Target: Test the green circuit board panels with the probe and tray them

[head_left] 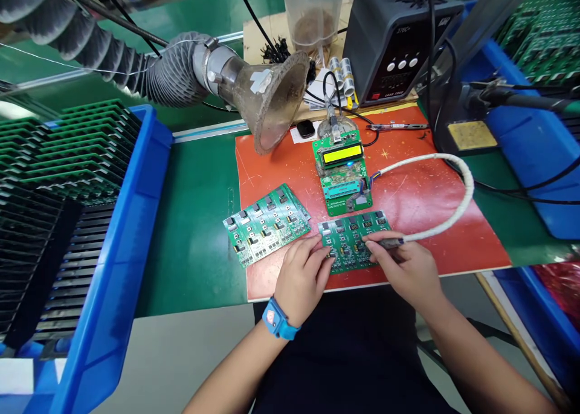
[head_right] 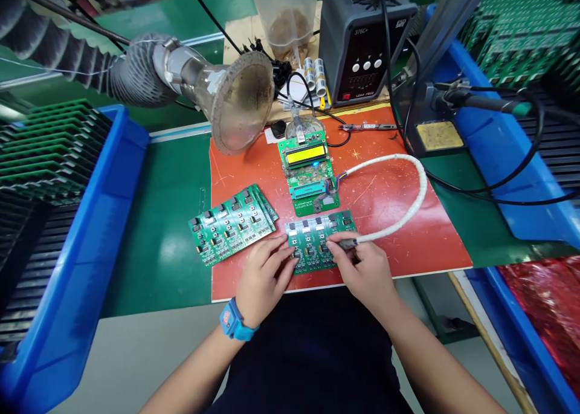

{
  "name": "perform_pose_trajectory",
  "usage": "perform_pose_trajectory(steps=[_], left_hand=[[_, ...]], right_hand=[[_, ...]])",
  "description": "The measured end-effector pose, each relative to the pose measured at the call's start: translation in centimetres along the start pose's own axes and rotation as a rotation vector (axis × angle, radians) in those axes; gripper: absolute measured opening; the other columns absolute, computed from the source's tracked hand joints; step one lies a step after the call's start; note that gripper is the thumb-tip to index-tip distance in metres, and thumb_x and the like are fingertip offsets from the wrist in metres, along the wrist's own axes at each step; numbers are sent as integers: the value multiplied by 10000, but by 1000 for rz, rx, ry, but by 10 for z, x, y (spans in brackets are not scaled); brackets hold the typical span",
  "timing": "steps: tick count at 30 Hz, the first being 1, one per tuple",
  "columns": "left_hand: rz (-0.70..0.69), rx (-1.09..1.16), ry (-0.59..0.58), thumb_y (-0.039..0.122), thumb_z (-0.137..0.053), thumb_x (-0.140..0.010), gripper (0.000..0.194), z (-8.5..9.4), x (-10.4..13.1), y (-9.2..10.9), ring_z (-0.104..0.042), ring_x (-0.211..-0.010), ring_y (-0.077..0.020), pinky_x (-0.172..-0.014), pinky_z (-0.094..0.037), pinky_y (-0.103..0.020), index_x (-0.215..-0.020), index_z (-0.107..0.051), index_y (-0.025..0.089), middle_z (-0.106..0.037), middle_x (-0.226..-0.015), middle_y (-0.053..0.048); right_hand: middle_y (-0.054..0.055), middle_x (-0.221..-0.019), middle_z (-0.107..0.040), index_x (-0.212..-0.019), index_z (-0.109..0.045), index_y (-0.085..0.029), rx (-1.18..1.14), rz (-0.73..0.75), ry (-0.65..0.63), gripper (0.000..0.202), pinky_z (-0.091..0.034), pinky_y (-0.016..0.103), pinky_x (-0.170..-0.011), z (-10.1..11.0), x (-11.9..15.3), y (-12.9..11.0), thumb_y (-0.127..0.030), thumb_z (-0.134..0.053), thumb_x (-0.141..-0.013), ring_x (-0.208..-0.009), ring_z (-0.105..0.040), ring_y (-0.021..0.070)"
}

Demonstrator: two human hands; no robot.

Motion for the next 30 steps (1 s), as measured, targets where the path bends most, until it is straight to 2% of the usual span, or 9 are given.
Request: perform_pose_trajectory(steps=[30], left_hand=[[-3, -3, 4, 198, -622, -918, 166, 0, -1, 0, -647, -1067, -242, -902, -580, -434, -1083, -637, 189, -672, -1144, -104]], right_hand=[[41, -770, -732, -885, -704, -188, -53, -2, 3, 210, -538, 277, -540, 0, -1, -1, -384, -632, -886, -555, -667, 170]])
Point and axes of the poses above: each hand's wrist, its own x-axis away from the middle knuckle, its own z-axis out of the back of the hand, y = z × x, the point moved 6 cm from there along -x, towards the middle knuckle
